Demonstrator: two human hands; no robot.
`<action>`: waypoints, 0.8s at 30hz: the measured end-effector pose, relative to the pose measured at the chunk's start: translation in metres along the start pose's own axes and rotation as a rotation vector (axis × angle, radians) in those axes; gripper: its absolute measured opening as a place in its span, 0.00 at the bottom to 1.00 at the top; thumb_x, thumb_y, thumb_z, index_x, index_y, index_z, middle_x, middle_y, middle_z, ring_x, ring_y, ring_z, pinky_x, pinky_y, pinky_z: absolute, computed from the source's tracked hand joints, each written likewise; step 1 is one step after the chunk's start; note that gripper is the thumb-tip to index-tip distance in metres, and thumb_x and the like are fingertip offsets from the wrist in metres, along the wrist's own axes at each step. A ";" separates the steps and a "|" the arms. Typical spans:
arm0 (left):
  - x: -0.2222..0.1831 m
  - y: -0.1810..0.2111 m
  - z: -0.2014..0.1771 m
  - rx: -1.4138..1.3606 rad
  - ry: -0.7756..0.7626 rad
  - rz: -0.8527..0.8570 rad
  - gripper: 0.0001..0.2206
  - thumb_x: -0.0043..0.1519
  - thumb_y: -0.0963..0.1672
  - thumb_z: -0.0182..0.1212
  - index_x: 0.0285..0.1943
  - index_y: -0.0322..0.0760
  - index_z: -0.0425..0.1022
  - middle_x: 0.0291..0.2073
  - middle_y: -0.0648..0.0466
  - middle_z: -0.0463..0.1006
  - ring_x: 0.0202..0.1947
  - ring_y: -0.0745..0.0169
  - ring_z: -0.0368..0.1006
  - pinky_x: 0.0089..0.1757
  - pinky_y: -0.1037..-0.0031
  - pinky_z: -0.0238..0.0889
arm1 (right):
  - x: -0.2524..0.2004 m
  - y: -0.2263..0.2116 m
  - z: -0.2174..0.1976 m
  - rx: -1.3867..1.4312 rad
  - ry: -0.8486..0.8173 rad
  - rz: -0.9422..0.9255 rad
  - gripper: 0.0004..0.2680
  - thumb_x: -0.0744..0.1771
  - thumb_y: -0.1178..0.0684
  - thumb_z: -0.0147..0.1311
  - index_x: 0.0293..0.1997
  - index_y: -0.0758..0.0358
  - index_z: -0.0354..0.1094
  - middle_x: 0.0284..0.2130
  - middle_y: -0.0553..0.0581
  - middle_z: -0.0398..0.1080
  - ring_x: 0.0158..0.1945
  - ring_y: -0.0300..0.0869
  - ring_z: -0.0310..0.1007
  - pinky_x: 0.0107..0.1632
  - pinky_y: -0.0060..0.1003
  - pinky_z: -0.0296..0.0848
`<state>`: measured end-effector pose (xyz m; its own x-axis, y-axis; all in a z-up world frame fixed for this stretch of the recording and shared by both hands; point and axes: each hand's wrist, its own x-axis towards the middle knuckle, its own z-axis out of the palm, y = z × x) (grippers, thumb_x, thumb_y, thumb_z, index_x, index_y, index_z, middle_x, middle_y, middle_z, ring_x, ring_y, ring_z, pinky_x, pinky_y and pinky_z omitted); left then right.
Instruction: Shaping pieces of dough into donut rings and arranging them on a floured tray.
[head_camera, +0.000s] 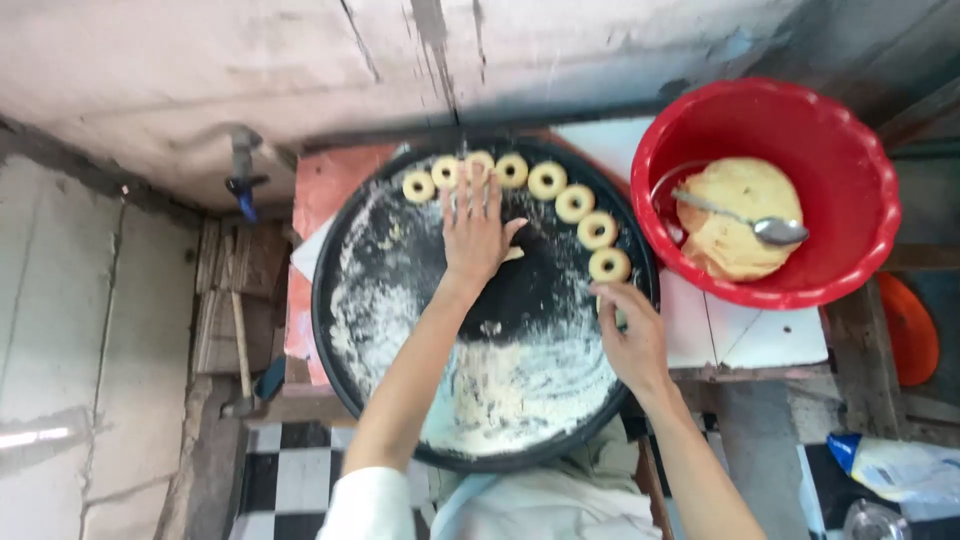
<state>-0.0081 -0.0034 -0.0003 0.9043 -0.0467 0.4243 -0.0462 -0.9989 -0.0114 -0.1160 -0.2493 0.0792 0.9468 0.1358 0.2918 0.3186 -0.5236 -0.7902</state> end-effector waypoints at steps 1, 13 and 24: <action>-0.020 0.011 -0.021 -0.002 -0.020 -0.004 0.41 0.64 0.63 0.49 0.78 0.35 0.57 0.77 0.38 0.49 0.78 0.39 0.41 0.69 0.44 0.34 | -0.002 0.001 -0.001 0.001 -0.013 0.015 0.11 0.68 0.65 0.52 0.51 0.57 0.77 0.46 0.54 0.77 0.50 0.47 0.78 0.53 0.42 0.75; -0.023 0.005 -0.007 -0.323 -0.460 0.038 0.49 0.61 0.69 0.40 0.83 0.39 0.41 0.80 0.41 0.35 0.79 0.35 0.27 0.70 0.43 0.20 | 0.000 -0.003 -0.006 0.115 0.023 0.064 0.09 0.70 0.64 0.49 0.52 0.61 0.76 0.47 0.58 0.75 0.51 0.51 0.75 0.54 0.49 0.74; -0.084 0.033 -0.118 -0.273 -0.878 0.204 0.50 0.58 0.68 0.34 0.81 0.37 0.40 0.80 0.42 0.38 0.79 0.39 0.28 0.69 0.39 0.19 | 0.001 -0.018 -0.009 0.095 -0.010 0.136 0.09 0.69 0.66 0.48 0.48 0.63 0.77 0.43 0.61 0.76 0.50 0.53 0.76 0.54 0.49 0.74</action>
<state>-0.1355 -0.0316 0.0704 0.8588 -0.3222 -0.3982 -0.2366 -0.9390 0.2496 -0.1213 -0.2479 0.0984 0.9817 0.0776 0.1739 0.1901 -0.4560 -0.8694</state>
